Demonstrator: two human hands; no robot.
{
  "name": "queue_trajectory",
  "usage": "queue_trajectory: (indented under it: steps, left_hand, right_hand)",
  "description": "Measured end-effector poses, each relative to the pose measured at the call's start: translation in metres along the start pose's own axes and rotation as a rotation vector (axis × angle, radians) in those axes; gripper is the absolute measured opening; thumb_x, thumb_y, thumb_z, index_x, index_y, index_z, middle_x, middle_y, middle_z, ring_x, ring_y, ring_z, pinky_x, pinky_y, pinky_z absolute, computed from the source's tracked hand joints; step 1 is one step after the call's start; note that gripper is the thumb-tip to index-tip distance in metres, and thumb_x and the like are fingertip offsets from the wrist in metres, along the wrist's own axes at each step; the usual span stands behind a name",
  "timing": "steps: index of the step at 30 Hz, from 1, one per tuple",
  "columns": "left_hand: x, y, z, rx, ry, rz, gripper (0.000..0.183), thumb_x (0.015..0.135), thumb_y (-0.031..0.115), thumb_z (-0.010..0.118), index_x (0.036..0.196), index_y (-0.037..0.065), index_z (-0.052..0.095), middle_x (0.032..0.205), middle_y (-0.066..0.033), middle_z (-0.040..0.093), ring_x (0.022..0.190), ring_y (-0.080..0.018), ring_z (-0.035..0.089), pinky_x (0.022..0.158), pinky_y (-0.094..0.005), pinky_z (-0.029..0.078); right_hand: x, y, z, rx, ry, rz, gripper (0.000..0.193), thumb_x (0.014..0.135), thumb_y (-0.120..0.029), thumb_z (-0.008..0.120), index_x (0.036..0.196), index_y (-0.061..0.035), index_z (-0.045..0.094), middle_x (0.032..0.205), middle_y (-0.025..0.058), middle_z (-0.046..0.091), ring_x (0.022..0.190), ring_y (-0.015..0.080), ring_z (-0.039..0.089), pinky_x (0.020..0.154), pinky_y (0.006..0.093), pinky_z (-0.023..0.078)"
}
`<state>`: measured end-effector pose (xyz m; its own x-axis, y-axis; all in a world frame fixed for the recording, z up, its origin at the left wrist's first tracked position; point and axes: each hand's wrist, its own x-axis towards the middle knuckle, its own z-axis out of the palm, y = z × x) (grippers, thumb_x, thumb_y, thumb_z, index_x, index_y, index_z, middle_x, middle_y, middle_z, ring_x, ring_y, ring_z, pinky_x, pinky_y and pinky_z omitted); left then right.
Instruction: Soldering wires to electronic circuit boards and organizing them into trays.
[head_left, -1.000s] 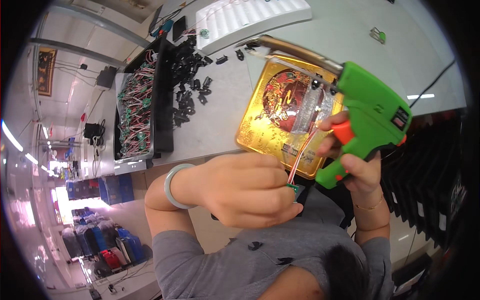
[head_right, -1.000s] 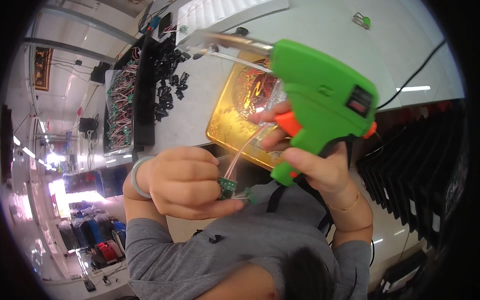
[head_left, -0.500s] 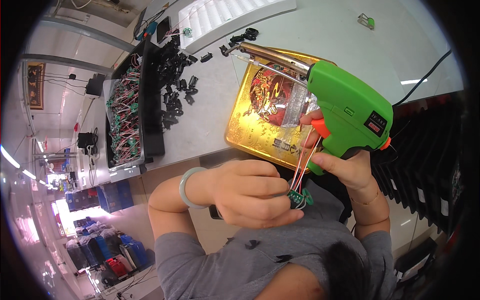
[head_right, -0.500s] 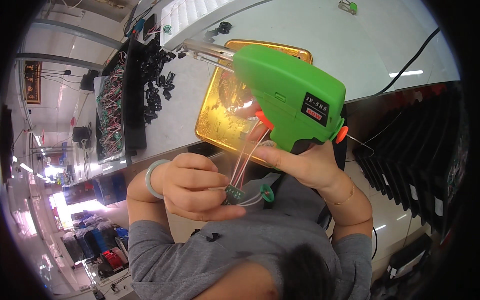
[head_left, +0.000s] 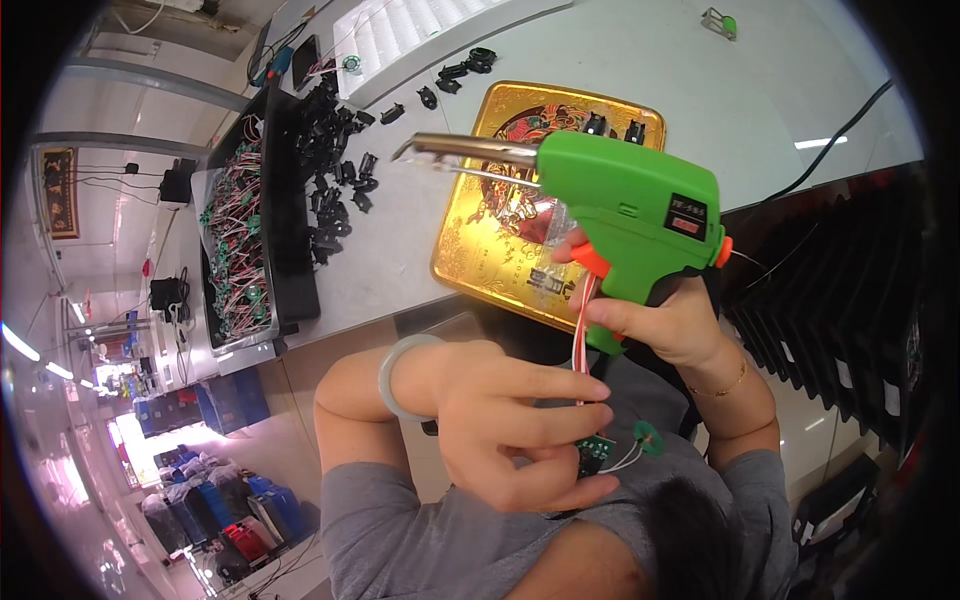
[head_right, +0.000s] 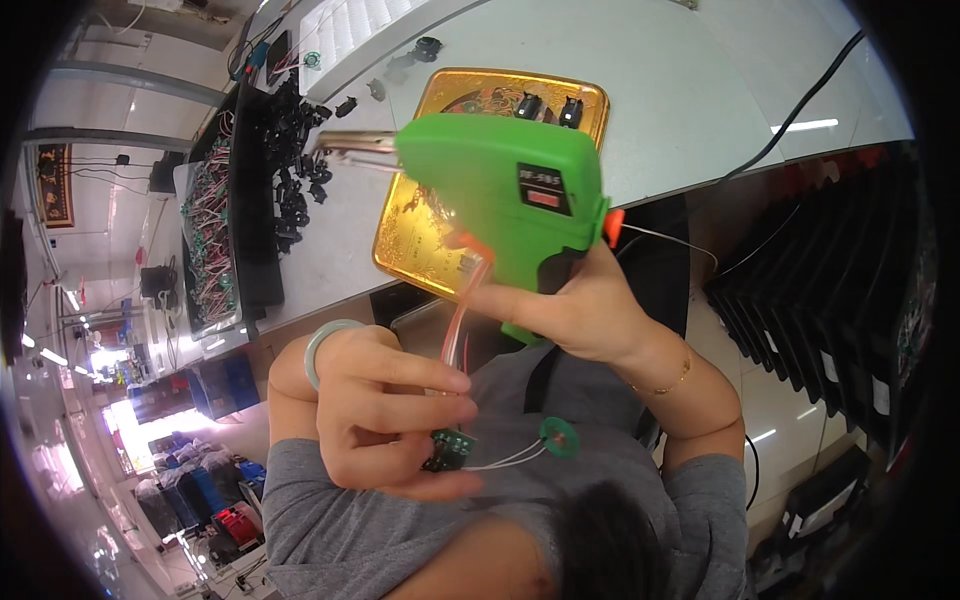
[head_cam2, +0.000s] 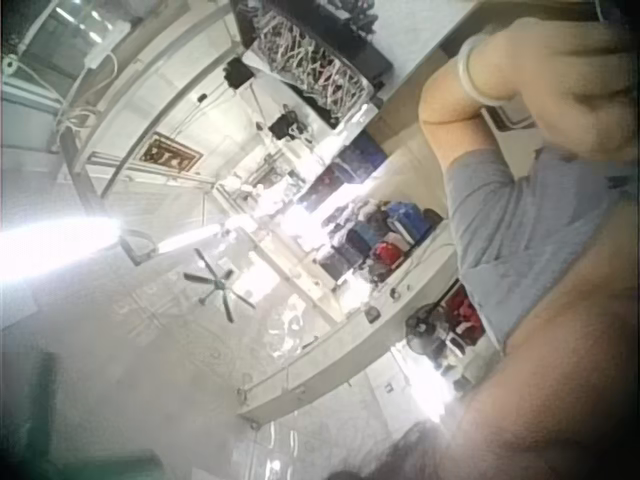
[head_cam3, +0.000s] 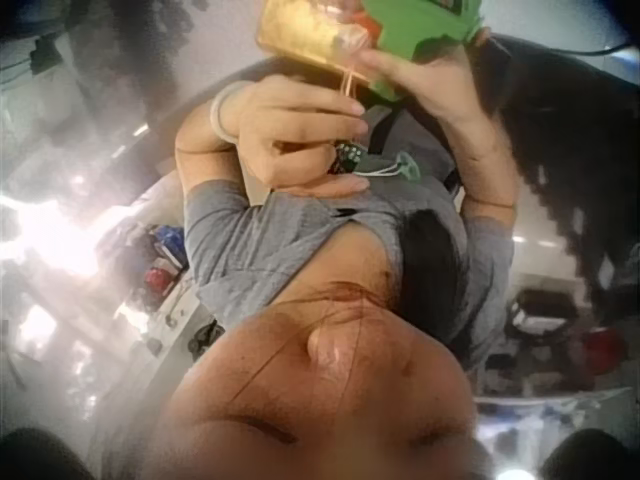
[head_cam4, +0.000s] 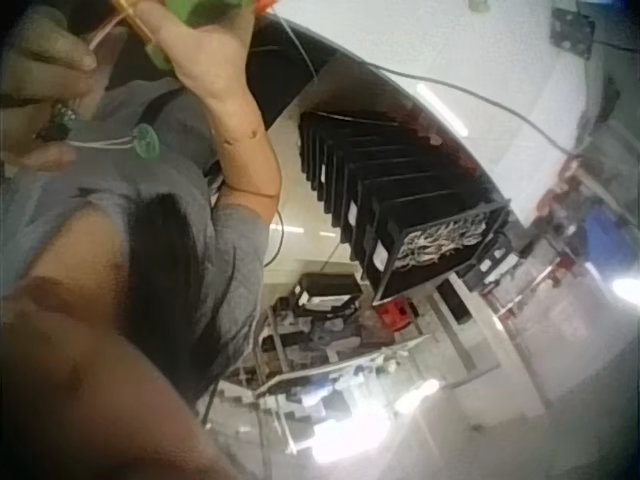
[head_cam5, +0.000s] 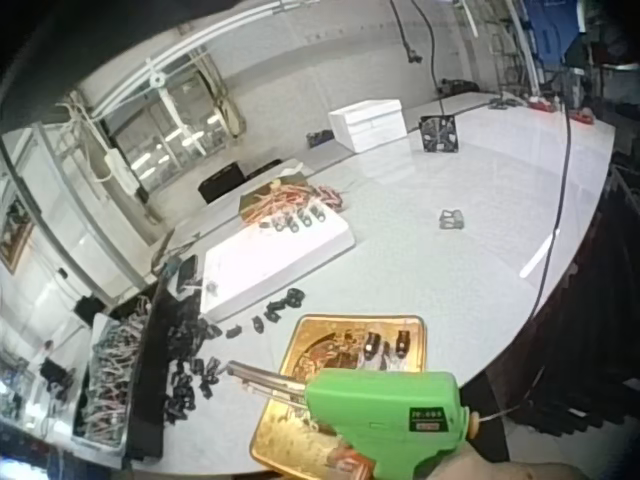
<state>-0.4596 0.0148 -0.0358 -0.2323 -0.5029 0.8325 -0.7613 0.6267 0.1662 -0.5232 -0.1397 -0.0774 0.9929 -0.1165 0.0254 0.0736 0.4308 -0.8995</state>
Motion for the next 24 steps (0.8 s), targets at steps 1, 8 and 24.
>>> queue_trajectory:
  steps: [1,8,24]
  left_hand:
    - [-0.001,0.000,0.000,0.003,0.001,-0.002,0.012,0.062,0.007,0.066,0.073,0.012,0.064,0.083,-0.0033,0.036,0.072,-0.0220,0.058,0.067,-0.0360,0.055]
    - [-0.004,-0.009,0.004,0.294,0.030,0.180,0.012,0.061,0.005,0.065,0.069,0.014,0.063,0.083,-0.0014,0.036,0.069,-0.0157,0.050,0.054,-0.0268,0.052]
    - [-0.016,-0.001,-0.001,-0.082,-0.075,-0.335,0.008,0.071,0.005,0.063,0.071,0.003,0.055,0.087,-0.0075,0.046,0.071,-0.0210,0.051,0.061,-0.0304,0.046]
  right_hand:
    - [-0.002,0.000,-0.004,-0.009,-0.008,0.015,0.038,0.070,-0.003,0.067,0.106,-0.0009,0.053,0.093,0.0056,0.059,0.078,0.0099,0.055,0.066,0.0223,0.046]
    - [-0.013,-0.018,-0.009,0.052,0.042,0.092,0.057,0.065,-0.011,0.070,0.114,0.0041,0.044,0.108,0.0183,0.050,0.073,0.0165,0.060,0.062,0.0244,0.050]
    - [-0.014,-0.024,0.000,-0.017,0.007,0.132,0.063,0.059,0.001,0.071,0.114,0.0038,0.041,0.109,0.0195,0.049,0.064,0.0138,0.058,0.060,0.0221,0.049]
